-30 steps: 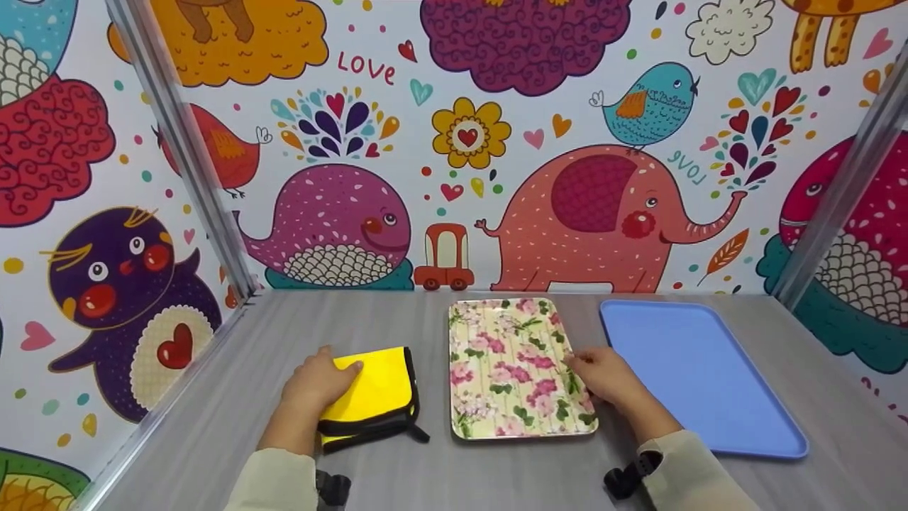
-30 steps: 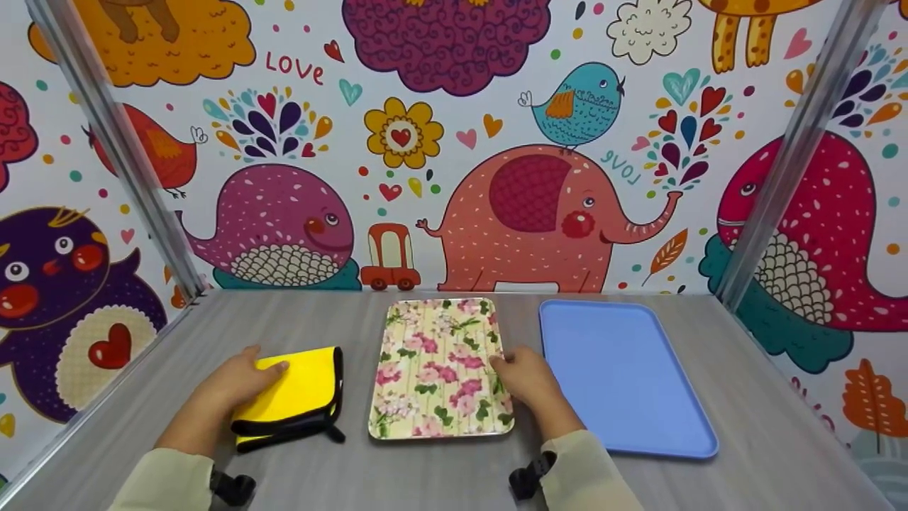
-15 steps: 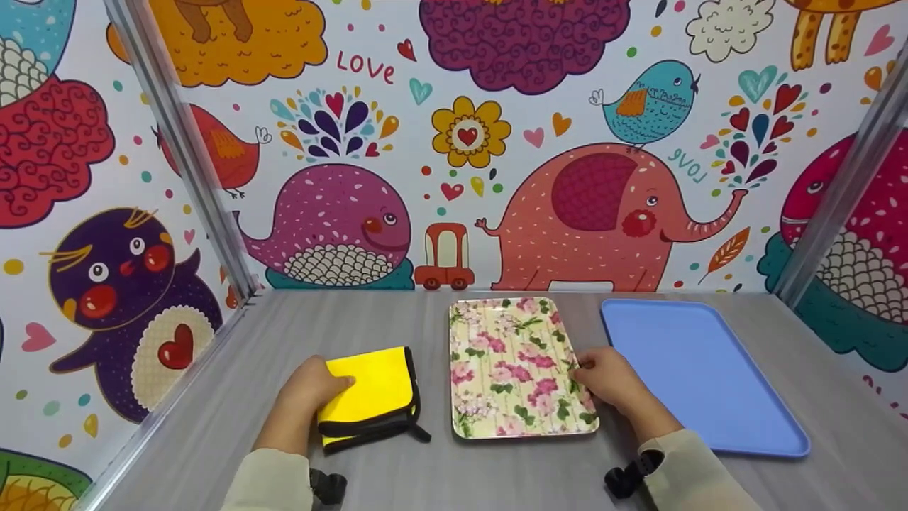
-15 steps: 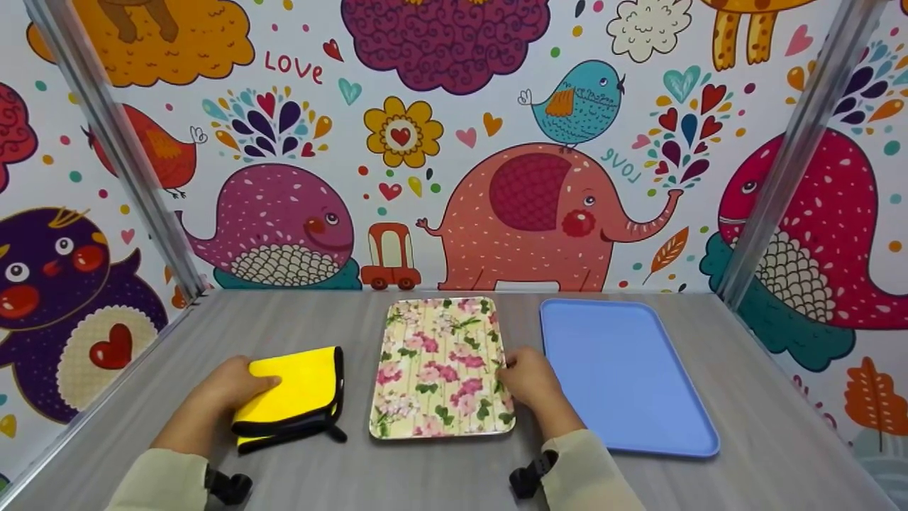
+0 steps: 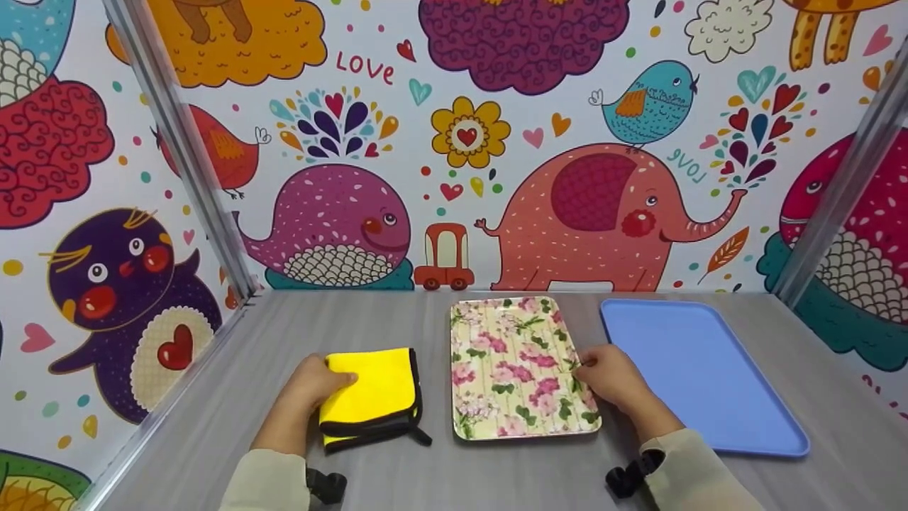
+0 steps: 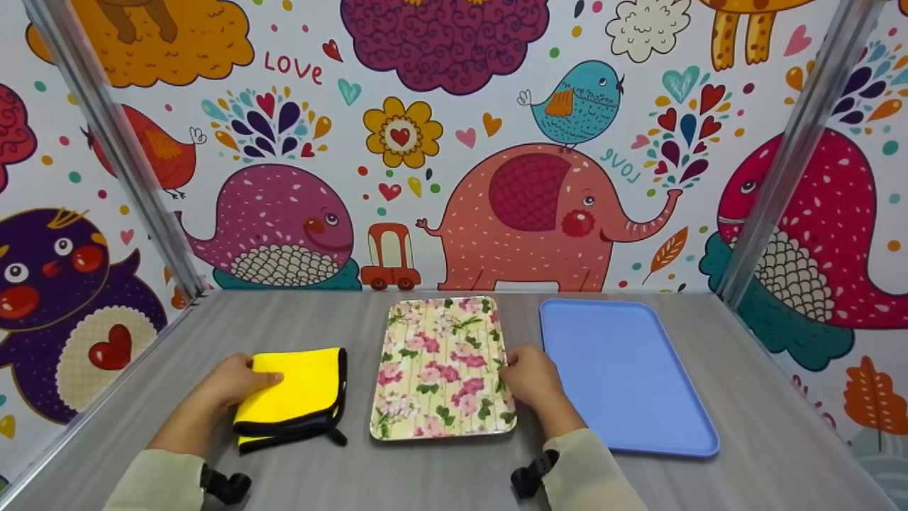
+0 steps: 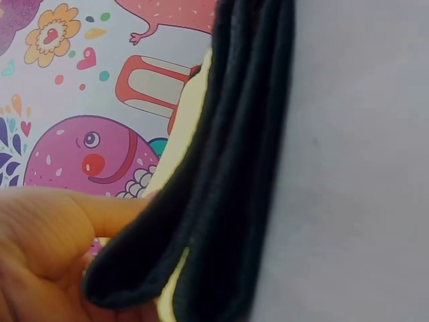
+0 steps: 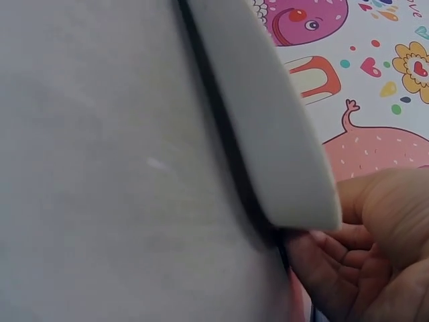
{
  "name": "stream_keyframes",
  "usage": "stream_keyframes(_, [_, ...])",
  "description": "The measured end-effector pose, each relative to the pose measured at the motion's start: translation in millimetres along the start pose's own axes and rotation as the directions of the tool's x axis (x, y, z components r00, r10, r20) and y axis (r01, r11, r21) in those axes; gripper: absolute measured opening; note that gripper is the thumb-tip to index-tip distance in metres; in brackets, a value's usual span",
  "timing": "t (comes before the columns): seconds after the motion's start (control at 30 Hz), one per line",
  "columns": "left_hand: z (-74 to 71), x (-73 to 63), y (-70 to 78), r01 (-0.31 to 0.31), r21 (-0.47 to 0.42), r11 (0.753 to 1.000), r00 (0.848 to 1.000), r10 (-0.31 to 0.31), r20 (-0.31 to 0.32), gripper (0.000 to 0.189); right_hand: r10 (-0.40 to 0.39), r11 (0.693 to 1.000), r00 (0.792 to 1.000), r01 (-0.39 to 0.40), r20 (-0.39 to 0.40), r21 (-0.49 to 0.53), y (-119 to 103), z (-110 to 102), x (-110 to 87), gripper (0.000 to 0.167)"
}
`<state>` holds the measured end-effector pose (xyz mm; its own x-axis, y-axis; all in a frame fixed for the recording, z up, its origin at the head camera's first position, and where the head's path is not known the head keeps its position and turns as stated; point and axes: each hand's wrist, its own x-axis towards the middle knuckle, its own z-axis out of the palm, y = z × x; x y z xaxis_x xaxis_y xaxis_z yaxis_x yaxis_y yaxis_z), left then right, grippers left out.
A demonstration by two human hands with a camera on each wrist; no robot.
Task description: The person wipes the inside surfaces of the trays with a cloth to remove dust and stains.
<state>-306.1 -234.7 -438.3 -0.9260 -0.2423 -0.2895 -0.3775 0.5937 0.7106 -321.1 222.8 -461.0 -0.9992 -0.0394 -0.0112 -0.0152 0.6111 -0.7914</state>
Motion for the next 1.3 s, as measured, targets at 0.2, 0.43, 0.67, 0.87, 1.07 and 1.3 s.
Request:
stream_keyframes(0.2, [1.8, 0.1, 2.2, 0.004, -0.138, 0.99, 1.0, -0.002, 0.019, 0.072, 0.027, 0.996, 1.0, -0.027, -0.004, 0.084, 0, -2, 1.0, 0.016])
stream_keyframes(0.43, [3.4, -5.5, 7.5, -0.088, -0.251, 0.964, 0.995, 0.096, 0.02, 0.063, 0.023, 0.965, 0.998, -0.039, 0.063, 0.26, 3, -6, 0.0, 0.023])
stream_keyframes(0.67, [1.3, -10.5, 14.5, -0.077, -0.287, 0.955, 0.994, 0.098, 0.058, 0.064, 0.047, 0.848, 0.969, -0.167, 0.243, 0.503, 9, -11, 3.4, 0.03])
stream_keyframes(0.87, [2.1, -13.5, 19.2, -0.073, -0.297, 0.952, 0.994, 0.095, 0.06, 0.059, -0.004, 0.76, 0.953, -0.193, 0.302, 0.62, 12, -15, 3.7, 0.018])
stream_keyframes(1.07, [3.7, -22.5, 30.9, -0.085, -0.351, 0.932, 0.994, 0.104, 0.036, 0.061, -0.024, 0.708, 0.954, -0.195, 0.3, 0.678, 14, -15, 4.2, 0.012])
stream_keyframes(1.3, [9.2, -36.3, 50.9, -0.106, -0.373, 0.922, 0.994, 0.1, -0.036, 0.055, -0.024, 0.668, 0.961, -0.189, 0.274, 0.72, 6, -10, 0.2, 0.014])
